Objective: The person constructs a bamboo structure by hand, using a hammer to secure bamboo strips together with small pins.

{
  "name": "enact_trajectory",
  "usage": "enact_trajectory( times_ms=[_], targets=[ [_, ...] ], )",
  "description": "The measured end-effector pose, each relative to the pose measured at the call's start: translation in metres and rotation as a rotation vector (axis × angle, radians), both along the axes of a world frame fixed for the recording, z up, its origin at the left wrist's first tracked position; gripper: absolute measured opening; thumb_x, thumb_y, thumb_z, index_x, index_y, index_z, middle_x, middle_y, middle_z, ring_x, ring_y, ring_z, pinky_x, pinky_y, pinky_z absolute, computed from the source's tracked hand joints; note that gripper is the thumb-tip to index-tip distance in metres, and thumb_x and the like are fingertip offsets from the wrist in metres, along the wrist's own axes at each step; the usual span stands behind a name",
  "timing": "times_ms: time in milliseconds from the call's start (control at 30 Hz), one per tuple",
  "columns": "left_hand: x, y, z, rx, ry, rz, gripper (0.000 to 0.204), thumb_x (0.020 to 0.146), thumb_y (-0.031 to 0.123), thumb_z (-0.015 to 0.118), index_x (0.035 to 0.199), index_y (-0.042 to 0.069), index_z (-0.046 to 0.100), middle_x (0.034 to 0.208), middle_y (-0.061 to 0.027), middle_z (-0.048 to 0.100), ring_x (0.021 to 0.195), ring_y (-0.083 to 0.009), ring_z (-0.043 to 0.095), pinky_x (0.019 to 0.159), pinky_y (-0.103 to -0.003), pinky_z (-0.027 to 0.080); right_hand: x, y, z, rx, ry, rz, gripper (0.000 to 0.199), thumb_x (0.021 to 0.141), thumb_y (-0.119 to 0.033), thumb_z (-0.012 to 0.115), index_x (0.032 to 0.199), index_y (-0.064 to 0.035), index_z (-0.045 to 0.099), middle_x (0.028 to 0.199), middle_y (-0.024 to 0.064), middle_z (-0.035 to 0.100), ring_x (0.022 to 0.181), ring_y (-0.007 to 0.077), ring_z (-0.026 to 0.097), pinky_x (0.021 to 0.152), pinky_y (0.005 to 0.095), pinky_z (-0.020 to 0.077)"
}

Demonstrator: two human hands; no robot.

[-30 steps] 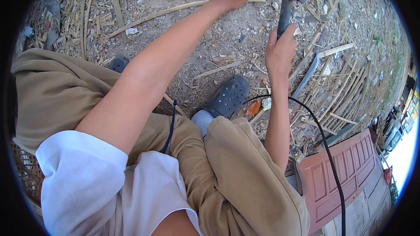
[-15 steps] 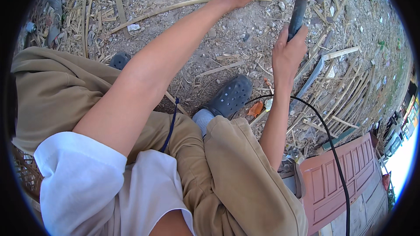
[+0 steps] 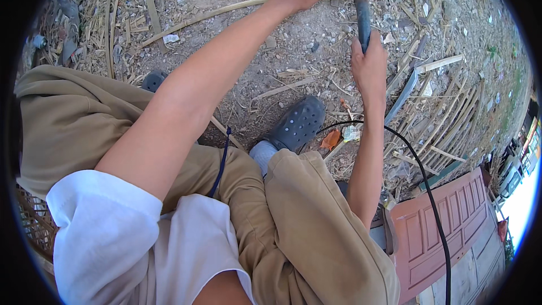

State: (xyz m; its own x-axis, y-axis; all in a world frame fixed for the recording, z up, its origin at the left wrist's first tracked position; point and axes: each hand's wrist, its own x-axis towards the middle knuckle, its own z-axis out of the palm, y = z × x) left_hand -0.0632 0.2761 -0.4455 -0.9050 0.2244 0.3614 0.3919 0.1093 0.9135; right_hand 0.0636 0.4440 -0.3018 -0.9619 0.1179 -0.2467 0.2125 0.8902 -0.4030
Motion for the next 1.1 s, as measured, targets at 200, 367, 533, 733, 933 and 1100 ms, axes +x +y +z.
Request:
enact_trajectory(
  times_ms=[200, 367, 533, 733, 933, 1100],
  targets=[
    [-0.007, 0.004, -0.003, -0.091, 0.009, 0.003, 0.031, 0.091, 0.002, 0.049, 0.111, 0.004, 0.073, 0.117, -0.0265, 0.065, 0.115, -0.0459, 0.065, 0.1, -0.049, 0.054, -0.007, 0.001, -0.002, -0.237, 0.071, -0.42, 0.026, 0.104, -0.02, 0.063, 0.105, 0.0039, 0.054, 0.079, 0.0281, 0.064, 0.071, 0.0467, 0.063, 0.068, 0.0508, 0.049],
    [-0.006, 0.006, -0.012, -0.086, 0.015, -0.001, 0.031, 0.091, 0.001, 0.048, 0.109, 0.003, 0.073, 0.114, -0.0262, 0.066, 0.112, -0.0454, 0.065, 0.098, -0.049, 0.054, -0.009, 0.009, 0.006, 0.051, 0.009, -0.004, 0.028, 0.105, -0.022, 0.062, 0.107, 0.0037, 0.053, 0.079, 0.0285, 0.065, 0.07, 0.0485, 0.064, 0.066, 0.0511, 0.0491],
    [-0.008, 0.003, -0.013, -0.104, 0.09, 0.012, 0.031, 0.091, 0.001, 0.048, 0.109, 0.003, 0.073, 0.111, -0.0262, 0.065, 0.11, -0.0452, 0.065, 0.097, -0.049, 0.054, -0.006, -0.008, 0.009, 0.084, 0.141, -0.117, 0.028, 0.104, -0.022, 0.063, 0.105, 0.0038, 0.052, 0.077, 0.029, 0.065, 0.069, 0.0498, 0.064, 0.062, 0.053, 0.0478],
    [0.0, 0.0, -0.012, -0.165, -0.027, 0.02, 0.031, 0.09, 0.0, 0.048, 0.109, 0.002, 0.073, 0.108, -0.0253, 0.063, 0.11, -0.0446, 0.065, 0.096, -0.049, 0.053, -0.013, -0.003, 0.023, 0.06, 0.074, -0.077, 0.026, 0.104, -0.019, 0.062, 0.109, 0.0043, 0.05, 0.076, 0.0282, 0.064, 0.065, 0.0484, 0.063, 0.06, 0.0513, 0.0476],
    [-0.006, 0.009, -0.015, -0.147, 0.026, 0.007, 0.028, 0.088, -0.001, 0.049, 0.105, 0.001, 0.071, 0.105, -0.025, 0.063, 0.107, -0.0446, 0.065, 0.093, -0.049, 0.054, -0.015, 0.036, 0.006, 0.106, 0.002, 0.096, 0.026, 0.103, -0.018, 0.063, 0.111, 0.0038, 0.052, 0.079, 0.0304, 0.066, 0.069, 0.0493, 0.066, 0.061, 0.0502, 0.0487],
    [-0.012, -0.001, -0.023, -0.202, 0.02, -0.028, 0.029, 0.088, -0.004, 0.048, 0.105, 0.001, 0.071, 0.105, -0.0257, 0.063, 0.107, -0.046, 0.065, 0.094, -0.051, 0.054, -0.017, 0.011, 0.016, 0.059, 0.177, -0.178, 0.03, 0.101, -0.02, 0.065, 0.114, 0.0036, 0.051, 0.082, 0.0295, 0.066, 0.074, 0.0506, 0.065, 0.072, 0.0529, 0.0503]
  ],
)
